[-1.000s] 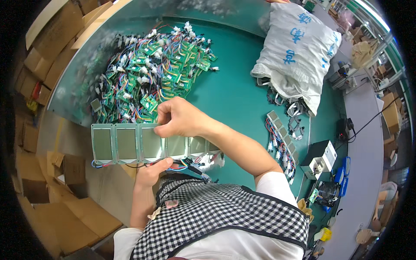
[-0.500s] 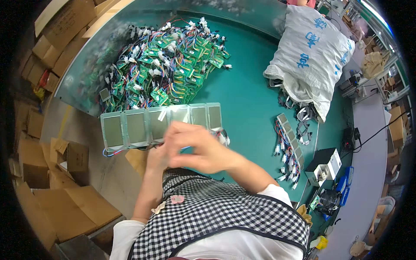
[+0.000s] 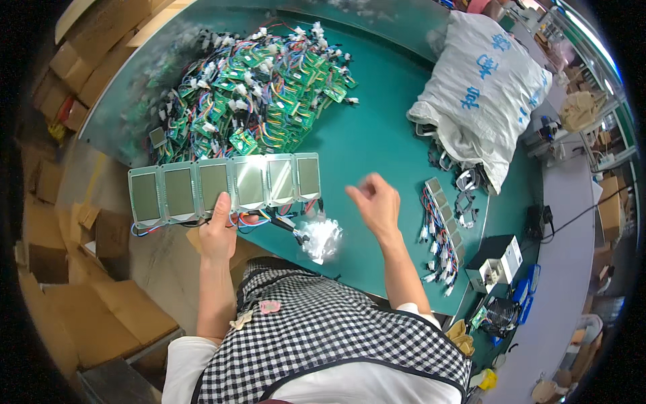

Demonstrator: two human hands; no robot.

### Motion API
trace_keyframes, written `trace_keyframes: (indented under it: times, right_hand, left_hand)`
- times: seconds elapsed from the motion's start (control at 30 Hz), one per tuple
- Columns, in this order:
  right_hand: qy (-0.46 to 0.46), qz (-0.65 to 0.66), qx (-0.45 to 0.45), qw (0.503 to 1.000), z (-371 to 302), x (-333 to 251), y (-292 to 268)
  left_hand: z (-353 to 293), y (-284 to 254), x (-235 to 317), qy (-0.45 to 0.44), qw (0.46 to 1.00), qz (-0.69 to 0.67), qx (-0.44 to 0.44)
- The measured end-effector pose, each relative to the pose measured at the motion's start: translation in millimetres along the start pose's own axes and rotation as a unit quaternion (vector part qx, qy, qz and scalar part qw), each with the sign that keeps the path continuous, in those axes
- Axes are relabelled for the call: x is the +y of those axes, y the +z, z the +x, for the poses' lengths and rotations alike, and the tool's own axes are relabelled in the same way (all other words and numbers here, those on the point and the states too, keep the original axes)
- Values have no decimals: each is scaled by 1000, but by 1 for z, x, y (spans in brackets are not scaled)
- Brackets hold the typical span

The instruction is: The person picks up a circuit board from a pile, moves it aside, and then peels the protective film from each screen on a display panel by hand.

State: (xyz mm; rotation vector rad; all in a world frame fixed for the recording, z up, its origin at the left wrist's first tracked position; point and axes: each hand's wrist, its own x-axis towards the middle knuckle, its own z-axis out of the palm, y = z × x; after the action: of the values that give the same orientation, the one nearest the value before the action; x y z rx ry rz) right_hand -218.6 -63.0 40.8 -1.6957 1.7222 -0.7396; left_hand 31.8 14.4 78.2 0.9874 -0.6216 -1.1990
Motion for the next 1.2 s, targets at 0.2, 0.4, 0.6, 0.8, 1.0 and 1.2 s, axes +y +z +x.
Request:
trace_keyframes:
  times: [0.2, 0.4, 0.6, 0.8, 1.0, 1.2]
  right_hand:
    - [-429, -44, 39, 901, -8, -114, 15]
    - [-483, -27, 75, 872, -15, -105, 35]
    - [-492, 44, 85, 865, -14, -98, 39]
    - [-461, 43, 47, 885, -26, -118, 21]
    - [-365, -4, -173, 915, -9, -124, 13]
    - [-385, 23, -162, 908, -5, -121, 14]
  left_hand:
    - [-12, 24, -10, -26, 996, 1, -87]
    - [-16, 13, -15, -29, 997, 1, -68]
    - [-17, 19, -8, -54, 997, -6, -62]
    - [-12, 11, -13, -16, 999, 31, -19]
    - [-16, 12, -10, -47, 996, 31, -70]
    - [-15, 14, -9, -52, 997, 25, -49]
